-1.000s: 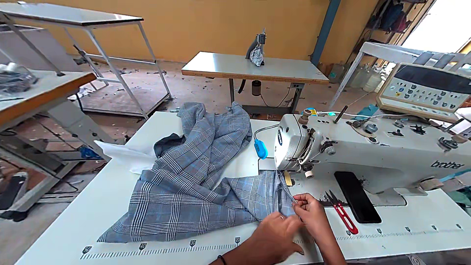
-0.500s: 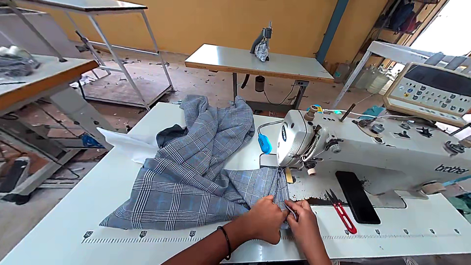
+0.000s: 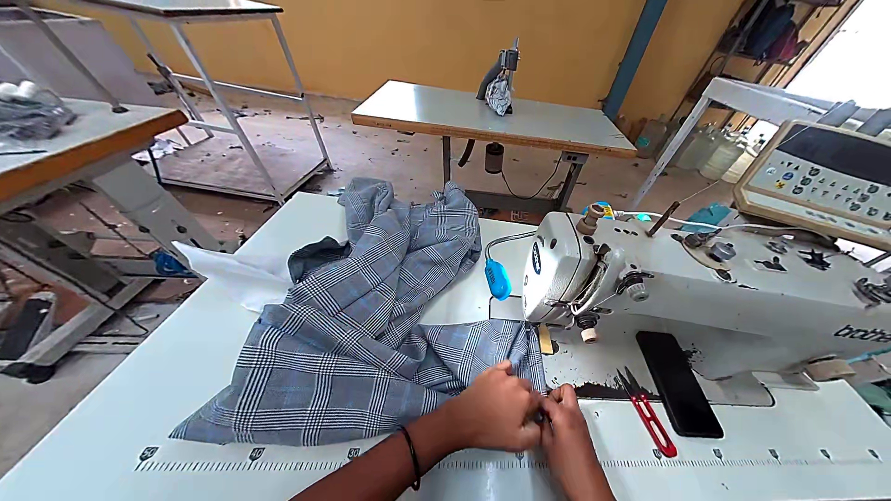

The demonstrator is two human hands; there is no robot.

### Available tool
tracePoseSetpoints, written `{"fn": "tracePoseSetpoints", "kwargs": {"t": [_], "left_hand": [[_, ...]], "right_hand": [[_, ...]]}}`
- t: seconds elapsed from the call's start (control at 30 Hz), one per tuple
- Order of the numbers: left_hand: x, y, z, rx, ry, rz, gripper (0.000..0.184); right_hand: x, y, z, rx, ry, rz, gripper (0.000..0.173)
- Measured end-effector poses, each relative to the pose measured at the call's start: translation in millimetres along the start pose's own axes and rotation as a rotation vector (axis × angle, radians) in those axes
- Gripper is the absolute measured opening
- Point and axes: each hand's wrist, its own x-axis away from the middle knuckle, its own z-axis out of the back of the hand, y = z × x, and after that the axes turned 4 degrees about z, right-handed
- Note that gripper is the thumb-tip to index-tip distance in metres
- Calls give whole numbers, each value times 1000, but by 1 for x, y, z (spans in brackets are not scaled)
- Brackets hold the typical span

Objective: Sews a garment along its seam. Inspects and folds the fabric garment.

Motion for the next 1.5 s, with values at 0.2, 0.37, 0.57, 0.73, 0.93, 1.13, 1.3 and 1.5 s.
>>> {"fn": "tracePoseSetpoints", "kwargs": {"t": [0.2, 0.37, 0.57, 0.73, 0.93, 1.13, 1.3, 1.5], "left_hand": [[-31, 12, 15, -141, -53, 571, 46], [-30, 9, 10, -137, -105, 533, 45], [-33, 11, 14, -158, -164, 549, 46], [-39, -1, 15, -139, -136, 531, 47], [-42, -30, 5, -83, 79, 411, 45], [-45, -82, 5, -218, 361, 104, 41], [-16, -53, 25, -424, 347, 93, 62], [16, 13, -17, -93, 236, 44, 37]], "right_hand": [[2, -9, -14, 81, -81, 38, 36], [6, -5, -14, 115, -45, 85, 36], [4, -5, -15, 139, -28, 82, 42], [-4, 2, -17, 92, 45, 122, 42], [-26, 9, -20, 155, 96, 162, 40], [-48, 0, -19, 223, 13, 78, 40], [-48, 9, -25, -57, 211, 70, 30], [-25, 24, -15, -622, 298, -93, 28]]}}
